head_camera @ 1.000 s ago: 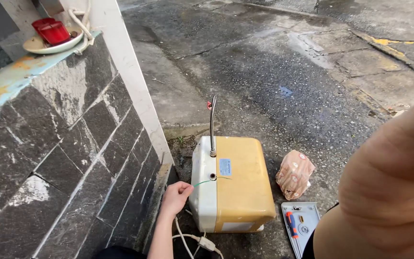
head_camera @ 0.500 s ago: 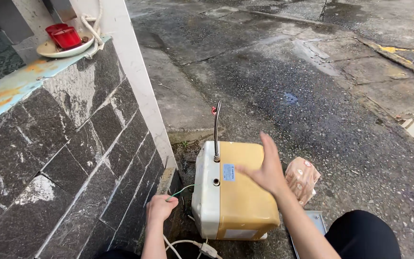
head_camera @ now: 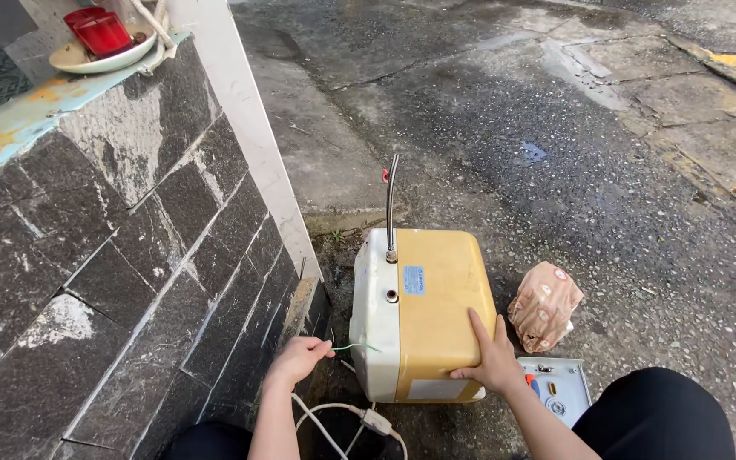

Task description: Repairing a small appliance by inspecting and manipulating its internal wiring

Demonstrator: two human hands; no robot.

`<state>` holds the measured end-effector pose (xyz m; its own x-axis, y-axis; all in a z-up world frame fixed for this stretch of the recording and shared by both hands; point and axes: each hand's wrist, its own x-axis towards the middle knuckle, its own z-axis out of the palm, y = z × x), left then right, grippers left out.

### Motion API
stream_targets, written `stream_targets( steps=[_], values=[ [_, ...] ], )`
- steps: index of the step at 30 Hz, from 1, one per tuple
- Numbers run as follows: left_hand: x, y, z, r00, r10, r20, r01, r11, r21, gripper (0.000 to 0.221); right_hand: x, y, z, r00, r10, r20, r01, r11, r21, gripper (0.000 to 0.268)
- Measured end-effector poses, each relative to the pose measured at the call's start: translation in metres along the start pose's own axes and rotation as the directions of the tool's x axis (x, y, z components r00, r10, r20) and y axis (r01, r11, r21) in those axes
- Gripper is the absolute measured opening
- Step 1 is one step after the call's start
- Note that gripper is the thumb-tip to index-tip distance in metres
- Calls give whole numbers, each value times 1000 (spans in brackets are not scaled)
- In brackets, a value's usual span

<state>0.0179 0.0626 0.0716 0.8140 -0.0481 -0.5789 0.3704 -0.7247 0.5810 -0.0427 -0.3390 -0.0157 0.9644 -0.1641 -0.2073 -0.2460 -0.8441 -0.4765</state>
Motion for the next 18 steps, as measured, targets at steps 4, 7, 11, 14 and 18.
stream_targets(
  steps=[4, 7, 11, 14, 18],
  values=[
    [8, -13, 8, 979, -152, -133, 139, 985, -105, 32, -6, 6, -8, 998, 47, 49, -47, 999, 3, 144],
    [-1, -8, 10, 970, -230, -76, 211, 957, -201, 29, -2, 21, 0, 1000, -27, -13, 27, 1000, -5, 142],
    [15, -19, 15, 977, -183, 107, 201, 960, -193, 30, 4, 27, 3, 997, -52, -59, 52, 999, -10, 138],
    [9, -12, 5, 986, -111, 127, 118, 992, -50, 29, 2, 26, 5, 998, -34, -44, 34, 999, -11, 140],
    [10, -11, 2, 972, -108, 210, 126, 990, -70, 28, 1, 24, 2, 997, -52, -51, 51, 998, -27, 140]
  ],
)
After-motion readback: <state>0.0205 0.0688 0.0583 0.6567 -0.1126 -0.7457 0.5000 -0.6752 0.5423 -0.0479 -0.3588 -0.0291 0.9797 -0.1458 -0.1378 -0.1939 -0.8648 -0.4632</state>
